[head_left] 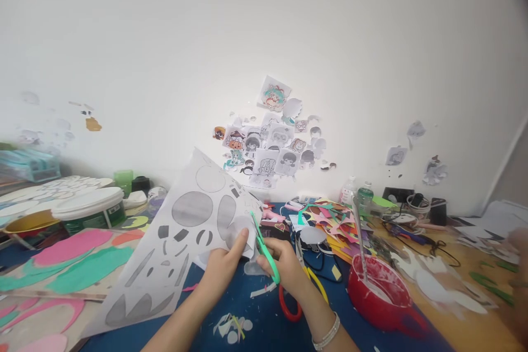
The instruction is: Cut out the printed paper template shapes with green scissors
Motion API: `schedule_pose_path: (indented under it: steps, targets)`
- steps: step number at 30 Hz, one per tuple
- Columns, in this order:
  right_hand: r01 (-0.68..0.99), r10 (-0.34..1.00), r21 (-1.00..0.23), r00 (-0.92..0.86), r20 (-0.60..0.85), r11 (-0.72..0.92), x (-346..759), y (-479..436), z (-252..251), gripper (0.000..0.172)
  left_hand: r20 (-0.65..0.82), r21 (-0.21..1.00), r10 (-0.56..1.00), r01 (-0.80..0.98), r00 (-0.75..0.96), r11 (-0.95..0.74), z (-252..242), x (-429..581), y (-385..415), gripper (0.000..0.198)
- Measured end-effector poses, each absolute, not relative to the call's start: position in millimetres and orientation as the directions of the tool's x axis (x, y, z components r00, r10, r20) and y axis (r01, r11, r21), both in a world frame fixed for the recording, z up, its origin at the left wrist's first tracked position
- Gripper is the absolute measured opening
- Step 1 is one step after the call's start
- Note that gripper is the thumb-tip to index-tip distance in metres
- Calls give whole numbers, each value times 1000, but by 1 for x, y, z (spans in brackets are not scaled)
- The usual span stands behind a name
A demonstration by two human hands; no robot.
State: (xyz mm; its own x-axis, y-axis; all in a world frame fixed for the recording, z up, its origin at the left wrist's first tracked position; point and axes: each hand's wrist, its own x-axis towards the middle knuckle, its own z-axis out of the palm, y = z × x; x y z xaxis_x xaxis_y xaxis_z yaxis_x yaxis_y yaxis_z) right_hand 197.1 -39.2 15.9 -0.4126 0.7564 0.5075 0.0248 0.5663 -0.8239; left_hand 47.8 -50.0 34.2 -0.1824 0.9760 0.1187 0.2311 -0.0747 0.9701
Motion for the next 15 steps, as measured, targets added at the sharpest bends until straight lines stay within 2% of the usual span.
schedule_pose_path:
  steps: [5, 11, 15]
  targets:
    - [36, 756, -824, -423, 500, 565, 198, -39, 17, 27, 100, 966, 979, 252, -175, -54, 36, 45, -51, 45]
    - [63, 774, -831, -407, 484, 553, 198, -39, 16, 21, 251, 960, 953, 169, -171, -222, 35, 45, -52, 49]
    - [72, 788, -841, -399, 469, 537, 197, -39, 16, 18, 261, 958, 949, 168, -175, -232, 38, 47, -51, 42]
